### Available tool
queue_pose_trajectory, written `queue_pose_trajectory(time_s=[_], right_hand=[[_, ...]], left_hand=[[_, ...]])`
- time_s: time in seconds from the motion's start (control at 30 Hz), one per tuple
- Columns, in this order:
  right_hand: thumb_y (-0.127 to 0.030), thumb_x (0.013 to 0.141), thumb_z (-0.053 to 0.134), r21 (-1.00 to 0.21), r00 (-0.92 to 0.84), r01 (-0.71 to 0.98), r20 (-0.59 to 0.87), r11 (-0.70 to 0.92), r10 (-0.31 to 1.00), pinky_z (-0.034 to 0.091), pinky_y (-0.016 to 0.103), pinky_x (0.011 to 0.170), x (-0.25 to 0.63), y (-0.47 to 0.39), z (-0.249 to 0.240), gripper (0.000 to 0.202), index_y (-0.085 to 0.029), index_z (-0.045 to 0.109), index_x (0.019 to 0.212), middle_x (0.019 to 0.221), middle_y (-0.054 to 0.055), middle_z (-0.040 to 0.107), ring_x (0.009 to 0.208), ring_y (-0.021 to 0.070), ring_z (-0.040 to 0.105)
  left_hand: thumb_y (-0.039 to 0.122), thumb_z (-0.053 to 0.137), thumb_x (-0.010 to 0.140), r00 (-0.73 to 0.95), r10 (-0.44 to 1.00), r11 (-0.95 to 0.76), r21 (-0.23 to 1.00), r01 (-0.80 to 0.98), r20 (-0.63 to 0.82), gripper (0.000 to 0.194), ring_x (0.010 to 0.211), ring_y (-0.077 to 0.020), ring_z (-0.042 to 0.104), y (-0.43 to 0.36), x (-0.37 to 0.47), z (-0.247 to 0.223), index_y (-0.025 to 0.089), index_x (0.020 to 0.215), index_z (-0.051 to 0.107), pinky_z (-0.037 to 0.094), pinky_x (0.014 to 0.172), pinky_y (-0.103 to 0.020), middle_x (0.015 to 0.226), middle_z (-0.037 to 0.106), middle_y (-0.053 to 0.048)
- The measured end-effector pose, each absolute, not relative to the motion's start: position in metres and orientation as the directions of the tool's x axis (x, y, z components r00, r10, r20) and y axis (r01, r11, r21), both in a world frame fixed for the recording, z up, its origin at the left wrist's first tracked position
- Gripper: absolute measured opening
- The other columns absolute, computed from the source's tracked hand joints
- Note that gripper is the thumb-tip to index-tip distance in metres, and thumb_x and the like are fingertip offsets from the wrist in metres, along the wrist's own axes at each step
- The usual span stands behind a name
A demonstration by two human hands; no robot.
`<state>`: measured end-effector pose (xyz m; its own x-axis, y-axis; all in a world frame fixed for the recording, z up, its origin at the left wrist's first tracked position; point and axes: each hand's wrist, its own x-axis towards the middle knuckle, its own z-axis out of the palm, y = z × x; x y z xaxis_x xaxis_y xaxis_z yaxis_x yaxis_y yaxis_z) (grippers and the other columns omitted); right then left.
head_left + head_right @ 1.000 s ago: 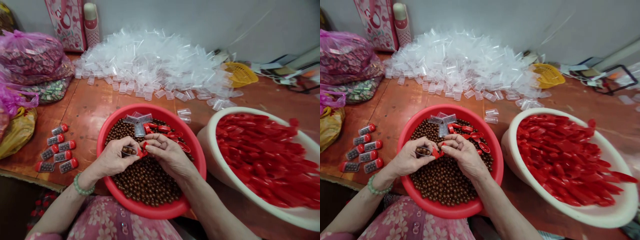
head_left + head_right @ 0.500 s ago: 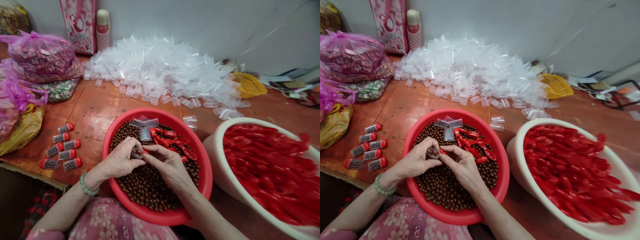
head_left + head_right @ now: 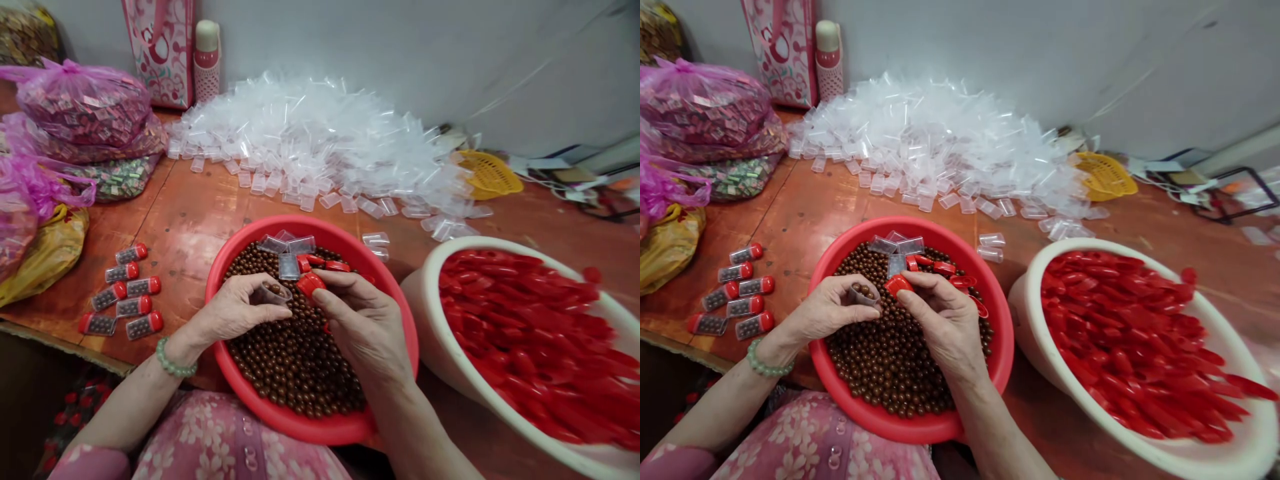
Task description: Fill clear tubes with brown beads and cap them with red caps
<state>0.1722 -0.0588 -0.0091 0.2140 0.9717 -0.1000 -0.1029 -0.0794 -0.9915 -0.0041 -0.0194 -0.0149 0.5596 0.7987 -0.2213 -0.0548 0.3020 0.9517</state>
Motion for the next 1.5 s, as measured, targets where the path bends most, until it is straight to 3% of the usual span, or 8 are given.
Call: queue_pose_trajectory(time_s=[0.33, 0.57, 0.9, 1.03, 1.2, 1.3, 1.5], right_hand=[[-0.024, 0.08, 0.072, -0.981, 0.119, 0.14, 0.152, 0.135, 0.981, 0.055, 0.034, 0.088, 0.161, -0.049, -0.001, 0.015, -0.026, 0.074, 0.094, 0.096, 0.002, 0.073, 0.091, 0.0171, 0.068], [-0.013, 0.082, 0.068, -0.9, 0.028, 0.291, 0.346, 0.324, 0.938, 0.055, 0.032, 0.085, 0.164, -0.047, -0.011, 0.025, -0.028, 0.072, 0.102, 0.097, 0.0, 0.073, 0.091, 0.0156, 0.068], [-0.014, 0.082, 0.068, -0.845, 0.005, 0.412, 0.376, 0.34, 0.927, 0.056, 0.034, 0.086, 0.172, -0.047, -0.005, 0.023, -0.027, 0.072, 0.101, 0.096, 0.001, 0.073, 0.091, 0.017, 0.068], [-0.012, 0.082, 0.069, -0.853, -0.024, 0.38, 0.377, 0.357, 0.926, 0.055, 0.031, 0.087, 0.169, -0.044, -0.002, 0.027, -0.03, 0.072, 0.102, 0.097, -0.001, 0.074, 0.092, 0.015, 0.068], [-0.016, 0.08, 0.071, -0.925, 0.11, 0.287, 0.292, 0.251, 0.95, 0.054, 0.034, 0.089, 0.168, -0.042, -0.001, 0.024, -0.029, 0.073, 0.101, 0.098, 0.0, 0.073, 0.092, 0.0161, 0.068], [-0.019, 0.079, 0.073, -0.945, 0.181, 0.247, 0.261, 0.213, 0.948, 0.055, 0.036, 0.087, 0.169, -0.042, -0.002, 0.021, -0.027, 0.074, 0.099, 0.098, 0.002, 0.073, 0.092, 0.0176, 0.069], [-0.021, 0.078, 0.073, -0.959, 0.23, 0.207, 0.239, 0.193, 0.943, 0.055, 0.036, 0.087, 0.172, -0.043, -0.006, 0.022, -0.027, 0.074, 0.099, 0.097, 0.001, 0.074, 0.091, 0.0178, 0.069]], left_hand=[[0.024, 0.062, 0.081, 0.615, 0.773, 0.258, 0.962, -0.084, -0.154, 0.015, 0.073, -0.0106, 0.053, -0.021, -0.006, -0.019, 0.015, 0.093, 0.058, 0.042, 0.073, -0.025, 0.081, 0.057, 0.001], [0.024, 0.062, 0.082, 0.635, 0.755, 0.283, 0.955, -0.086, -0.167, 0.016, 0.075, -0.0105, 0.053, -0.02, -0.006, -0.022, 0.014, 0.095, 0.057, 0.042, 0.074, -0.026, 0.083, 0.059, 0.0], [0.025, 0.062, 0.082, 0.638, 0.747, 0.307, 0.948, -0.085, -0.185, 0.015, 0.072, -0.0096, 0.053, -0.019, -0.007, -0.017, 0.014, 0.092, 0.058, 0.042, 0.071, -0.024, 0.079, 0.059, 0.001], [0.026, 0.064, 0.081, 0.648, 0.737, 0.345, 0.932, -0.116, -0.192, 0.017, 0.069, -0.009, 0.054, -0.018, -0.008, -0.019, 0.014, 0.092, 0.058, 0.042, 0.069, -0.024, 0.076, 0.058, 0.001], [0.03, 0.066, 0.082, 0.636, 0.753, 0.42, 0.868, -0.265, -0.17, 0.028, 0.081, -0.0121, 0.062, -0.019, -0.01, -0.018, 0.015, 0.104, 0.057, 0.048, 0.076, -0.026, 0.091, 0.064, -0.003], [0.029, 0.068, 0.082, 0.706, 0.692, 0.437, 0.866, -0.242, -0.152, 0.031, 0.084, -0.0134, 0.063, -0.019, -0.011, -0.017, 0.015, 0.107, 0.058, 0.049, 0.08, -0.028, 0.092, 0.065, -0.005], [0.031, 0.069, 0.082, 0.684, 0.717, 0.43, 0.857, -0.283, -0.134, 0.033, 0.087, -0.0149, 0.064, -0.017, -0.009, -0.017, 0.015, 0.109, 0.059, 0.049, 0.083, -0.03, 0.096, 0.067, -0.007]])
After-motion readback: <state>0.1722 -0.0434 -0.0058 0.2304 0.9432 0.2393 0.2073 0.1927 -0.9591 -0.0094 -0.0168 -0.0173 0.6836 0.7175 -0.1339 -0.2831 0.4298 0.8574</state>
